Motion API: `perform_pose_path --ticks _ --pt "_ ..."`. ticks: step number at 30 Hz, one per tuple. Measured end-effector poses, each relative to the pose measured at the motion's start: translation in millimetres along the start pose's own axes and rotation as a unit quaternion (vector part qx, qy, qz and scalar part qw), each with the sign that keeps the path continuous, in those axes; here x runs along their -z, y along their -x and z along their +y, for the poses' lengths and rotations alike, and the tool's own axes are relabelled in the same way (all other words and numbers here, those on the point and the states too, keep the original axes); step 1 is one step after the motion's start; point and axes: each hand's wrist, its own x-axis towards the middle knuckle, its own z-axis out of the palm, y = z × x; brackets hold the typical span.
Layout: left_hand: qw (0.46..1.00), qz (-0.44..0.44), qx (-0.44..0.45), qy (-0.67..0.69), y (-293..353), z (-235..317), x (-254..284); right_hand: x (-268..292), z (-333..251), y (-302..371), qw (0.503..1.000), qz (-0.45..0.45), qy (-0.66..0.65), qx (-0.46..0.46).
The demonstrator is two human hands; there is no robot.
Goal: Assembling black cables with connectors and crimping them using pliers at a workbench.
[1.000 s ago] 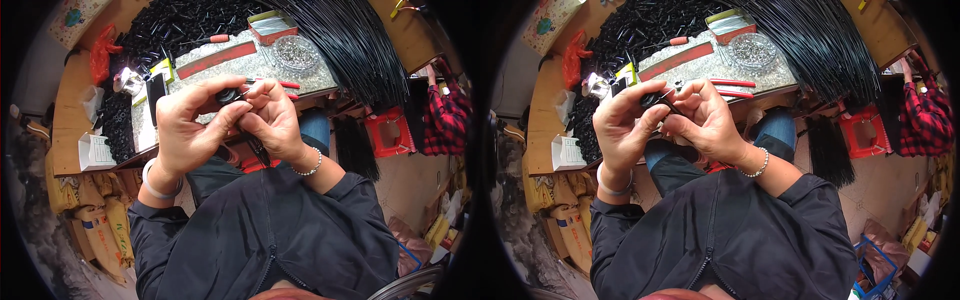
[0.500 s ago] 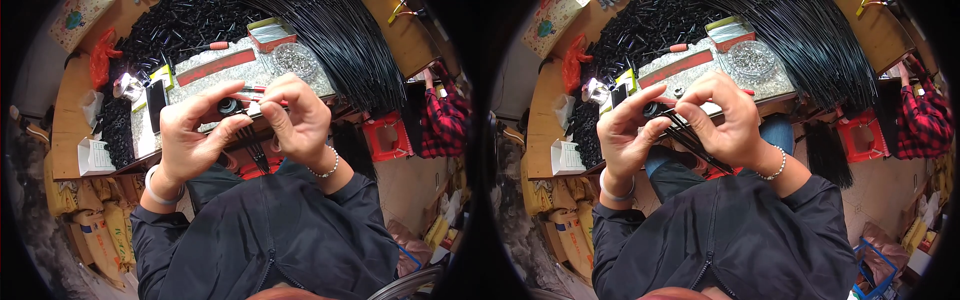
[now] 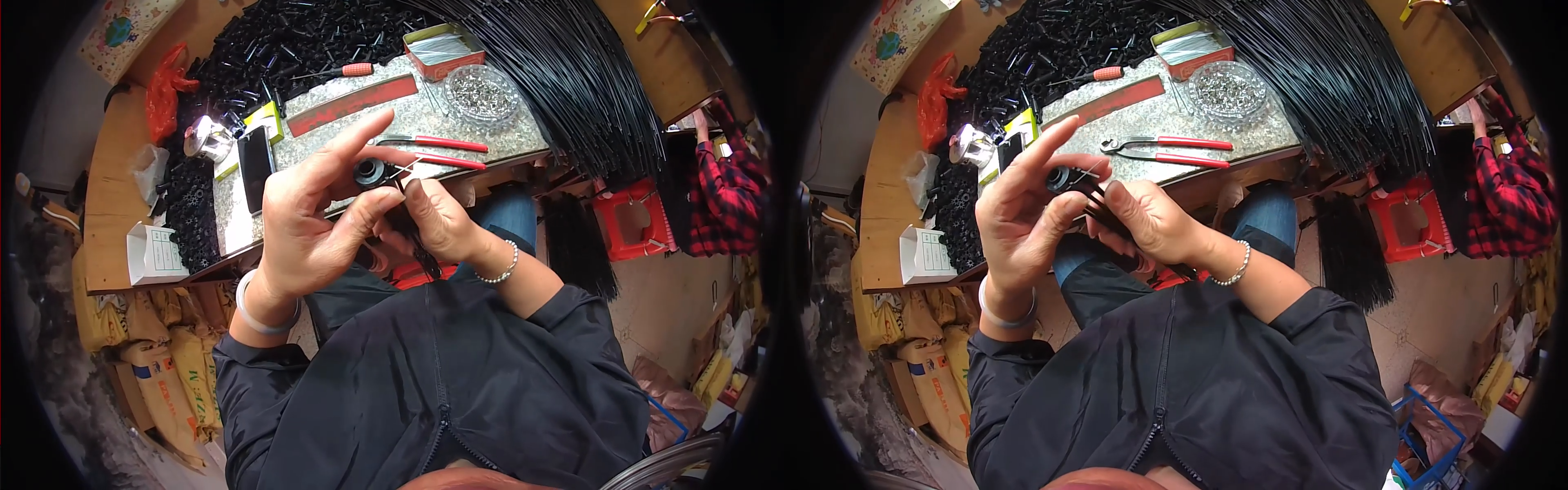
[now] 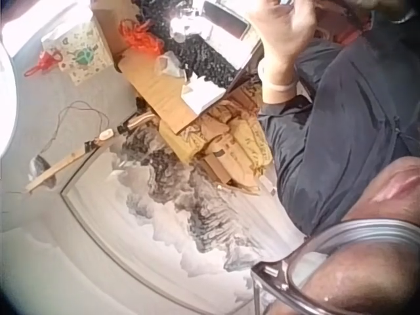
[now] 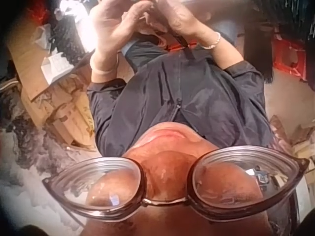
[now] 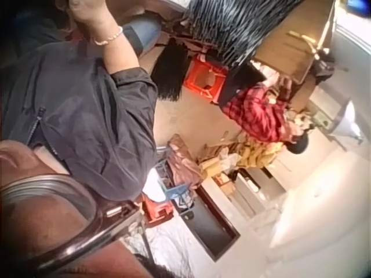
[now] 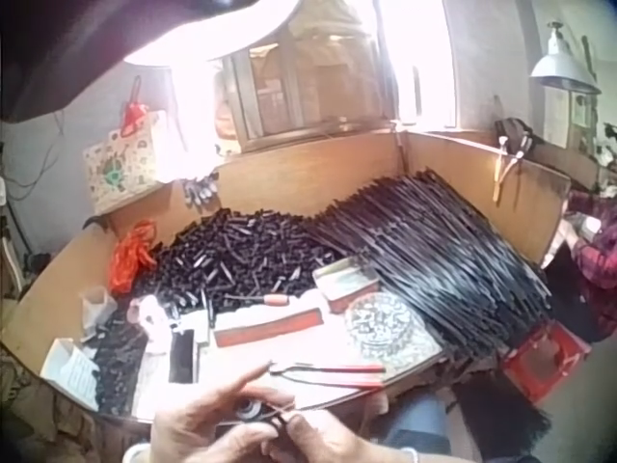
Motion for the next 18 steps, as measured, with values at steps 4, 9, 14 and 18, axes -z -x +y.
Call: perform_pose_path --ticks 4,9,14,18 --pt "0.996 0.018 -0.059 -0.069 1 -9 -1 -17 1 2 0.991 0.069 0.093 0.061" --pt "0.998 0.038 -0.015 -0.042 4 2 -8 -13 6 2 0.993 0.065 0.069 0.071" --pt "0.998 0.019 -0.036 -0.057 6 -6 -3 -17 2 0 0.994 0.061 0.049 0.082" --pt "0.994 0.004 -0.071 -0.083 6 -7 -3 -15 7 1 0.996 0.047 0.031 0.07"
